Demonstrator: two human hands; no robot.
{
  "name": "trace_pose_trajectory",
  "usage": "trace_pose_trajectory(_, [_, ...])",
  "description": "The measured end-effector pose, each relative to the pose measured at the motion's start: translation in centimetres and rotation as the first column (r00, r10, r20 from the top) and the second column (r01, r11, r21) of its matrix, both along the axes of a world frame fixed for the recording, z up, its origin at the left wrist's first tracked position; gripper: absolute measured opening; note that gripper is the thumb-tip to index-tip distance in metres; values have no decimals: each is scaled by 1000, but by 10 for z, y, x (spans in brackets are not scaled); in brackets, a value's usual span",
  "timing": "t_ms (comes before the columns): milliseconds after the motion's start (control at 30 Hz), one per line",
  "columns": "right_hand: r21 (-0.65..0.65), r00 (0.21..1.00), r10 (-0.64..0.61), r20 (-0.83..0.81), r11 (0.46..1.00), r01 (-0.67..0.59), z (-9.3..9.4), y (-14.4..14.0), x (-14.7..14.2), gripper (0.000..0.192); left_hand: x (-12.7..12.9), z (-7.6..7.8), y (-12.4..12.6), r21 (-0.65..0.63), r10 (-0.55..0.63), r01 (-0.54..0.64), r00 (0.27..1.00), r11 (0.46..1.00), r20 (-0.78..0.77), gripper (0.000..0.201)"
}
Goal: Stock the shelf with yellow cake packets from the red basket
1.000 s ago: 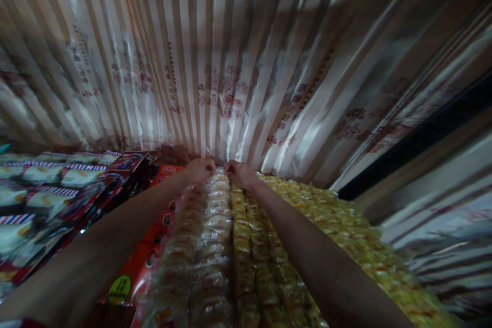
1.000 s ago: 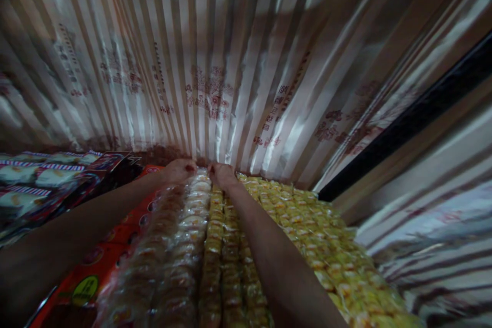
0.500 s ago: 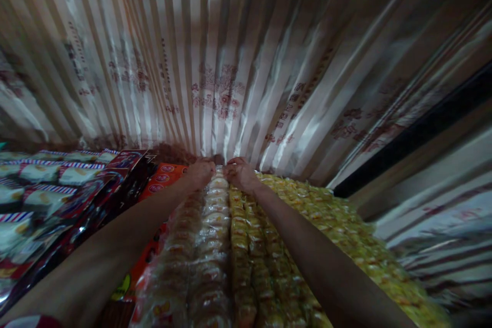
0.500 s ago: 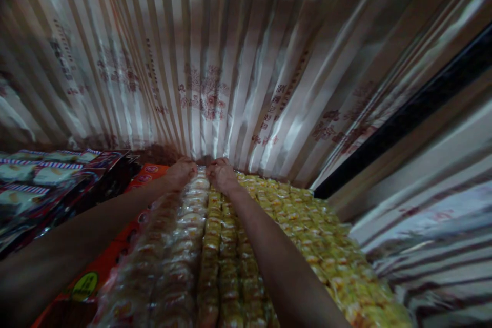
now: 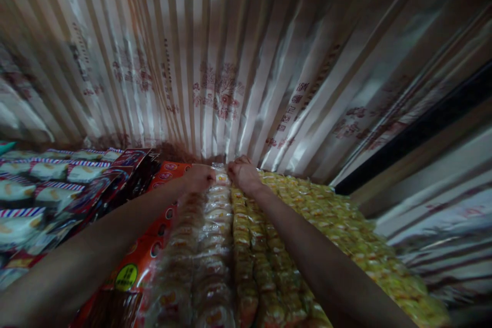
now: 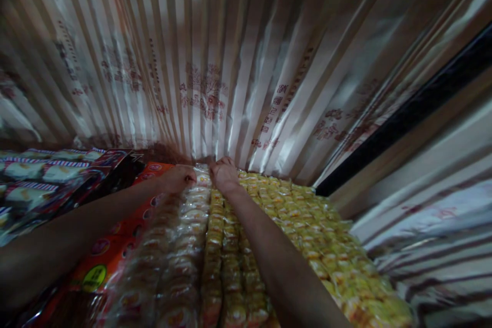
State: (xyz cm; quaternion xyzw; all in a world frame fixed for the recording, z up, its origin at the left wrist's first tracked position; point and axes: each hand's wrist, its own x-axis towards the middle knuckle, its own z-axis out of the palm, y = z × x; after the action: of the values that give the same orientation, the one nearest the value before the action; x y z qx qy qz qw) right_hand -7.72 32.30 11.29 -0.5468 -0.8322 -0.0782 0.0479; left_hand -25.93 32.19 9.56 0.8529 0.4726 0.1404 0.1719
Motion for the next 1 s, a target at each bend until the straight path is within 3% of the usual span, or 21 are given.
trace_pose_trajectory(67, [-9,997,-13,-81,1000,13,1,-2,2,19,4,-7,1,31,34,-34,999,999,2,19])
trace_pose_trajectory(167, [-35,982,74,-174,996,-82,1,-6,6,17,9,-13,2,37,71,-72,997,997,43,20])
trace_pose_trajectory(267, [-127,982,133,-131,980,-150,2,-11,6,15,11,-15,-1,43,98,-102,991,994,89,20])
trace_pose_trajectory(367, [-189,995,83,-47,978,-91,6,-16,1,15,14,-13,-6,38,145,-149,985,988,94,20])
trace_pose_trajectory(467, [-163,1000,12,13,987,-10,12,-20,-4,18,19,-10,-8,26,209,-213,971,977,113,17])
trace_pose_trajectory(667, [-64,993,43,111,997,-36,12,-21,-6,25,23,-8,-6,-3,213,-214,971,977,112,13])
trace_pose_trajectory(833, [-117,994,21,111,993,-8,14,-21,-9,20,26,-8,-8,11,271,-272,962,962,41,15])
trace_pose_trajectory(1000, [-95,992,-64,109,993,75,12,-22,-12,22,18,-5,-20,87,331,-337,940,937,80,19])
